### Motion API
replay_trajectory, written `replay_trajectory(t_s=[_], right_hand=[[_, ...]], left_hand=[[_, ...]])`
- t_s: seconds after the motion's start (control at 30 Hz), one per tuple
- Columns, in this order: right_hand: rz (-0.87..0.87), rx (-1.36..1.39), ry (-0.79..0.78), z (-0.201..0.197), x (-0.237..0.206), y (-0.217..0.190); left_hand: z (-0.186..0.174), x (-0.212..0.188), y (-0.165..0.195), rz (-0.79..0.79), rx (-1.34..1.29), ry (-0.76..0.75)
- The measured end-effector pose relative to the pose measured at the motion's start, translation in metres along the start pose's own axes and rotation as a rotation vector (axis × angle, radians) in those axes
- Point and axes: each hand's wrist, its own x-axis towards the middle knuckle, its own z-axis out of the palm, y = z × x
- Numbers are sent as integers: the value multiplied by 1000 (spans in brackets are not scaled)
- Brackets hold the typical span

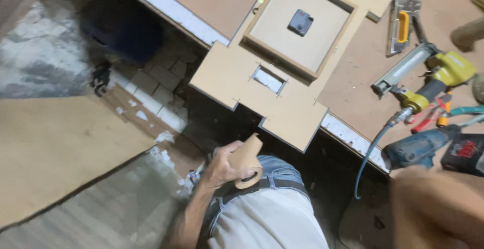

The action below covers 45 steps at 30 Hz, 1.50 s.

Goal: The person cuts strips of brown paper tape from a roll with a utility knife and presses each strip along the edge of a wooden frame lying on the workbench, discarding trimmed scraps into a cardboard box beside the bench.

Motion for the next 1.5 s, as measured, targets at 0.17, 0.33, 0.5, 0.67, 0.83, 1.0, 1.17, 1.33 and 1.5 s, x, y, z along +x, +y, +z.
replay_trajectory(t_s=[0.17,0.33,0.5,0.67,0.83,1.0,1.17,1.33,1.5], right_hand=[[903,-644,325,46,1,160],[1351,-716,467,78,-54,278],[1235,-818,720,119,-71,328],[1062,-887,905,136,-77,366],[1015,-906,1083,130,-96,372],[891,-728,1244,117,-109,365],[938,-929,1134,92,-127,342],[907,-1104,1226,56,-142,294],[857,-1169,1256,34,-133,264]], left_hand=[[-85,38,49,61,159,-87],[-150,110,77,105,559,-287],[-201,146,96,144,737,-533],[-227,178,106,-3,901,-743],[-213,199,105,86,1179,-813],[-194,204,104,63,1233,-846],[-189,217,91,-121,1169,-808],[-218,236,76,-289,957,-791],[-240,261,73,-435,1102,-740]])
